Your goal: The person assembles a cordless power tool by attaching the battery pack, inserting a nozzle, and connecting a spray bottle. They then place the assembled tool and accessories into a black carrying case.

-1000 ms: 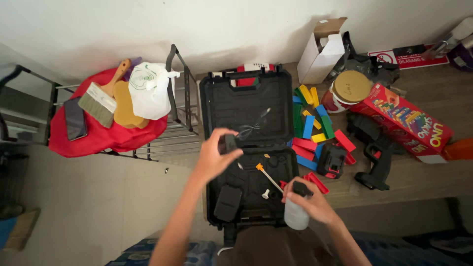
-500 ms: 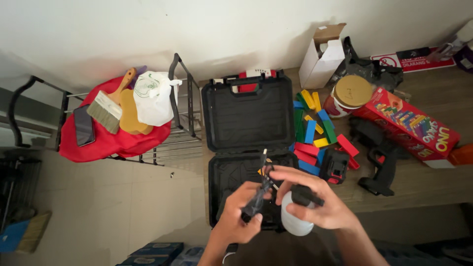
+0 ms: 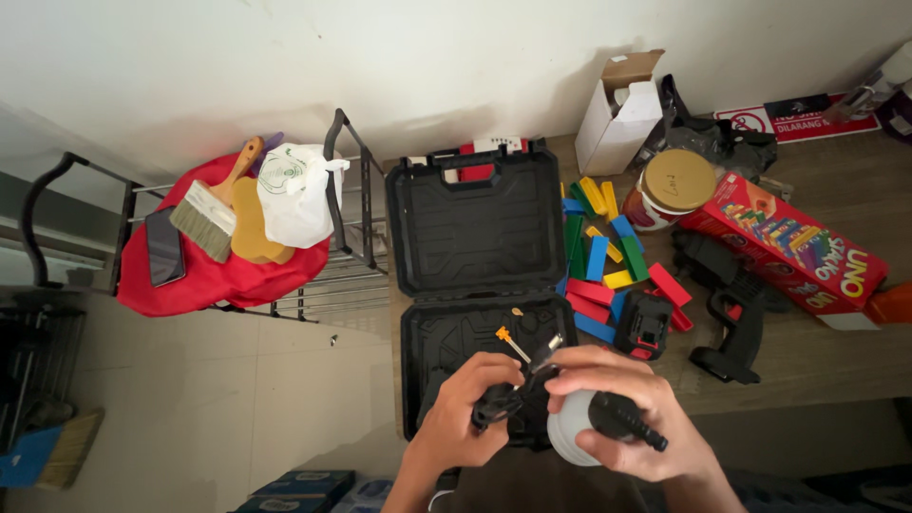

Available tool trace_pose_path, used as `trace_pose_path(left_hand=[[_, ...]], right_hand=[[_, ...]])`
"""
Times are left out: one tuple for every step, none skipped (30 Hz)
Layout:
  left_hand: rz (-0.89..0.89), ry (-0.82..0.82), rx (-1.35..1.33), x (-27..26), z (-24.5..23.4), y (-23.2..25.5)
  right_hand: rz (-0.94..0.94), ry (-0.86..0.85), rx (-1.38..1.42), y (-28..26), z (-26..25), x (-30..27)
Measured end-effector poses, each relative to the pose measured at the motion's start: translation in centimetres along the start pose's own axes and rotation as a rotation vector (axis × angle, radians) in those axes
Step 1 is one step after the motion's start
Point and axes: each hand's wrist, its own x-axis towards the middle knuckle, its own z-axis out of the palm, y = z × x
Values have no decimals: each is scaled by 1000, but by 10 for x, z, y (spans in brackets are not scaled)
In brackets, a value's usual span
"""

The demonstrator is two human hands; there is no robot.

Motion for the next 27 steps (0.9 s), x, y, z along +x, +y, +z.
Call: trace_pose_path(left_hand=[[-11,1,0,1,0,-2],[-24,4,-11,3,0,-5],[-37,7,-21,5,1,-7],[-50,10,-32,7,2,-10],[-68,6,-29,8,4,-11],[-84,1,-26,9,6,-12],[-101,-4,-23,10,8,-13],[-151,-5,-64,10,9,-13],[-201,-6,-105,10,10,-13],[-251,-6,-149,10,12,-14],[-273,-39,-322,11,11,-14],[-295,-69,-495,10,10,-15],[-316,-97,-668,10,10,-15],[-279,-82,-765,9,10,-14],[-240,-65,-860,9,11,-14],[-197,-48,-949,9,12,-13],[-245,-31,-1077,8,14,-11],[-288,-16,-1201,8,15,-9],[-330,-2,-1326,7,16,-6],[-333,16,-1272,6,16,-2],[-336,34,-1218,5,17,2],[-340,48,-1166,5,18,5],[-330,45,-1193,5,18,8],[-323,41,-1220,5,17,12],[-314,37,-1247,5,17,15],[-352,75,-1192,6,16,20],[-388,112,-1137,7,15,24]], right_hand=[[-53,-4,-44,-2,0,0],[-104,-10,-86,-4,0,0],[-136,-26,-88,-7,2,0],[-167,-42,-89,-10,4,0],[-198,-57,-91,-14,7,-1],[-185,-49,-101,-17,11,-1],[-171,-41,-110,-20,15,-2],[-156,-33,-121,-23,17,-3],[-141,42,-158,-25,15,-3],[-123,115,-196,-27,13,-3],[-105,188,-235,-26,10,-2],[-74,272,-76,-23,7,1],[-43,355,82,-17,5,5],[-8,436,242,-11,3,8],[21,459,285,-7,1,8],[47,482,330,-1,-1,8],[73,504,374,3,-2,8],[99,493,357,7,-2,8],[124,482,340,10,-1,7],[151,474,321,13,0,5],[167,469,331,15,1,4],[182,469,339,18,3,2],[198,469,346,20,3,1],[204,467,319,21,3,-1],[210,464,292,22,3,-2],[215,460,266,23,4,-3],[223,453,262,24,6,-3]])
